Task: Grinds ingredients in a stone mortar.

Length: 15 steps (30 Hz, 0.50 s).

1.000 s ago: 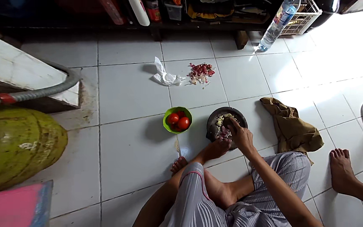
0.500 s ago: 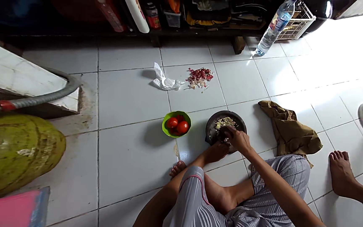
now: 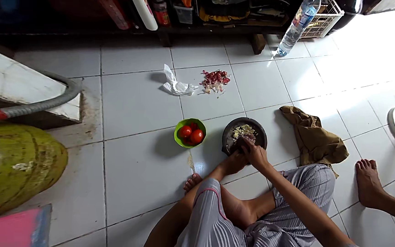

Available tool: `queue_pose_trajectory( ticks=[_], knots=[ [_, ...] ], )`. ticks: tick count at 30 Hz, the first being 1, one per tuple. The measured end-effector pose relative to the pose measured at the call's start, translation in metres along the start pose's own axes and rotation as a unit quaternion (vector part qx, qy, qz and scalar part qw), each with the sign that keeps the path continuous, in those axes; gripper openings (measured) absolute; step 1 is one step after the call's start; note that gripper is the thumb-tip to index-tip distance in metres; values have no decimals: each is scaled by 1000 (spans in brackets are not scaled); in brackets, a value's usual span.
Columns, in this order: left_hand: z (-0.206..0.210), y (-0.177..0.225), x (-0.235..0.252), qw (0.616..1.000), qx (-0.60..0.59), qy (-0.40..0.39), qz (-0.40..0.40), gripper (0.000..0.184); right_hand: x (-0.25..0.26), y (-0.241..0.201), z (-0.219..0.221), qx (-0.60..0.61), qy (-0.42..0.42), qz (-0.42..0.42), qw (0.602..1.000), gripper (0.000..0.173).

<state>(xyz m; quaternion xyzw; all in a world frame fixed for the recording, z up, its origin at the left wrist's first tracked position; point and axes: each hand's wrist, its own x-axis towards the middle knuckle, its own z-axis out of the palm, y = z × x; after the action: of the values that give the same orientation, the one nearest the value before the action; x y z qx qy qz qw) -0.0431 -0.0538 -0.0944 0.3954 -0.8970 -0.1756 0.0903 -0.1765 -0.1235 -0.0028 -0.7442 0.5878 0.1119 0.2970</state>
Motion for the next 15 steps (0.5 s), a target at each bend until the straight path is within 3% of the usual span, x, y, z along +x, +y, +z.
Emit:
queue_pose_trajectory(
  ticks=[3,4,5,6,7,9,12,13,14,15],
  knots=[
    [-10,-1,2,998,-48,-45,-15,39,4,-5,-21,-7,-31,5,999,51],
    [0,-4,-1,1000,-26,7,6,38,0,-8,-25,-2,-13,11,1000,51],
    [22,-11,-2,991,29,123,44,32,-3,-10,-23,3,15,13,1000,51],
    [35,-15,-1,978,61,189,64,28,-5,-10,-17,7,38,11,999,51],
    [37,-15,-1,976,66,198,69,27,-4,-9,-9,6,42,9,999,52],
    [22,-8,-2,993,46,102,44,30,1,-1,11,6,25,5,1000,52],
    [-18,2,4,997,-49,-57,-27,39,6,-4,-10,12,-21,19,1000,51],
    [-38,13,9,990,-63,-106,-68,39,5,-8,-18,17,-24,26,999,51],
    [-78,28,24,947,-60,-286,-136,45,3,-12,-22,22,-13,28,999,50],
    [-93,32,32,924,-85,-334,-167,47,2,-14,-21,26,7,22,999,50]
  ],
)
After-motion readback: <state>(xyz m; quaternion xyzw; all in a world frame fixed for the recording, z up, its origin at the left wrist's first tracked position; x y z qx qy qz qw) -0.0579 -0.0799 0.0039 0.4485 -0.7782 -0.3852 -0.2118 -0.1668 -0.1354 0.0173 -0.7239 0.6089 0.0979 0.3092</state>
